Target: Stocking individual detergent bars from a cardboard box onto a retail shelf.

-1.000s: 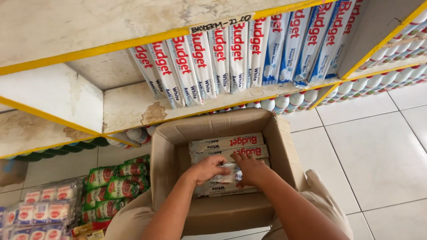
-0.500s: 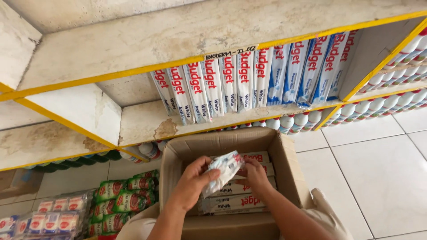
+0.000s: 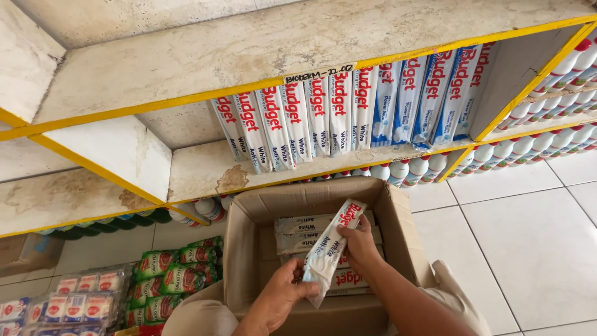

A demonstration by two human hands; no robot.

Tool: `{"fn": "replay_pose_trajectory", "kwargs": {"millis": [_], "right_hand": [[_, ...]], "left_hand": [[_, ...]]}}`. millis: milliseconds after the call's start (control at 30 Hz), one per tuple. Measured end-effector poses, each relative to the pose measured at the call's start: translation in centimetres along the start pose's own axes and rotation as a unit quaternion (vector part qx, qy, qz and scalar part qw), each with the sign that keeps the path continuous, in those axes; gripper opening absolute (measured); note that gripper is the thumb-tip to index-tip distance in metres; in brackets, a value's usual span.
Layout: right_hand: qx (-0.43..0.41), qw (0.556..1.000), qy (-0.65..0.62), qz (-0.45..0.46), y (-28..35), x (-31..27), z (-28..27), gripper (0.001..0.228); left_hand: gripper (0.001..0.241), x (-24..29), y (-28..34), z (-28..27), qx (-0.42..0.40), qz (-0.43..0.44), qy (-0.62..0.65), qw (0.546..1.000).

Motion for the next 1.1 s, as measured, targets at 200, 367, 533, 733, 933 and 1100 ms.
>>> {"fn": "replay_pose_trajectory", "kwargs": {"millis": [200,367,533,733,933,1100], "right_hand": [[-0.012,0.999,0.012,0.034,1.3,0.5,1.0,0.091],[-0.017,1.000,0.003,0.025,1.5,0.7,0.7,0.091],[0.006,1.000,0.002,-0.008,1.9,0.4,-0.1,0.090],[-0.017,0.999,0.048,0.011,2.1,2.1,0.6,0.062],[-0.041,0.994,0.084,0.059,4.8,2.4,1.3,0.053],[-0.076,0.986,0.141,0.042,6.9,1.0,2.7,0.049]], "left_hand": [[0.039,-1.6,-0.8,-0.6,-0.027,0.006,-0.037,0.999],[0.038,-0.6,-0.4,-0.5,0.074,0.065,-0.129,0.987],[0.036,-1.4,0.3,-1.0,0.060,-0.034,-0.031,0.997],[0.042,-1.4,-0.5,-0.8,0.031,-0.093,0.149,0.984],[0.050,-6.1,-2.7,-3.7,-0.053,-0.139,0.075,0.986],[0.058,-8.5,-3.5,-4.7,-0.093,-0.137,0.122,0.979]]}}
Point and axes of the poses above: each hand's wrist, its own y-axis away from the middle knuckle, its own z-axis out of the palm, x = y × z, the point moved 6 cm from there along -y, towards the middle knuckle, and after that the axes turned 13 degrees about y, right-handed, at the moved point
